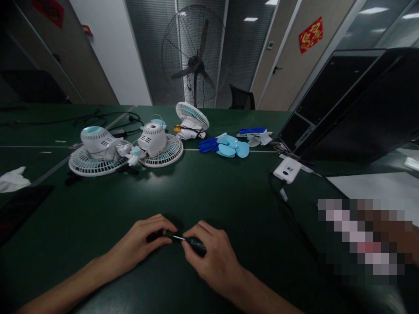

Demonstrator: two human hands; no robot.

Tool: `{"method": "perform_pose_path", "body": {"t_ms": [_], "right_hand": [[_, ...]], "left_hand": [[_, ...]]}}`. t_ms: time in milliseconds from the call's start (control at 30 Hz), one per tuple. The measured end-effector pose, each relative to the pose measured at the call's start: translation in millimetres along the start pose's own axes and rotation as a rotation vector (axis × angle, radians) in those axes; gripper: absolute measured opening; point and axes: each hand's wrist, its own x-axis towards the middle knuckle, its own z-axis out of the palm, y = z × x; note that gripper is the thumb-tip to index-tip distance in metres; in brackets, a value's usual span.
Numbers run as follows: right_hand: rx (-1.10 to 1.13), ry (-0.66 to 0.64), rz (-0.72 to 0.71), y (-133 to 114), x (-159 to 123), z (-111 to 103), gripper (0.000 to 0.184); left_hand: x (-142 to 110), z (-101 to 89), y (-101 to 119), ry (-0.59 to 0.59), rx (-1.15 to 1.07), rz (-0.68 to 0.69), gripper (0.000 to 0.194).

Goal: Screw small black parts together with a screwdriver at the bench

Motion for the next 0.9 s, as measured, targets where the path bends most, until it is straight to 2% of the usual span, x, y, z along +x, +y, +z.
{"method": "perform_pose_path", "body": {"t_ms": [167, 300, 367, 467, 600, 667, 800, 900], "right_hand": [[0.051, 0.083, -0.012, 2, -1, -1, 0.011], [0.068, 0.083, 0.008, 2, -3, -6, 0.010], [0.072, 0.070, 0.024, 3, -3, -8, 0.010], [0.079, 0.055, 0.040, 3, -3, -9, 0.009], [0.089, 0.030, 0.051, 3, -2, -10, 0.010], [0.093, 0.024, 0.053, 3, -2, -11, 0.009], [0.092, 0.028, 0.058, 3, -2, -10, 0.009], [0.094, 0.036, 0.056, 2, -1, -10, 0.010]], "left_hand": [[1, -4.1, 7, -0.014, 0.005, -0.020, 0.014], [3, -19.9, -4, 0.022, 0.032, -0.068, 0.016], [1, -41.0, -19, 0.069, 0.085, -0.153, 0.020], [-10, -90.4, -50, 0.163, 0.168, -0.329, 0.033], [-44, -164.0, -89, 0.331, 0.290, -0.498, 0.067], [-64, -191.6, -103, 0.374, 0.416, -0.544, 0.083], [-92, -223.1, -121, 0.358, 0.612, -0.559, 0.087], [-101, -234.9, -132, 0.316, 0.604, -0.602, 0.086]]}}
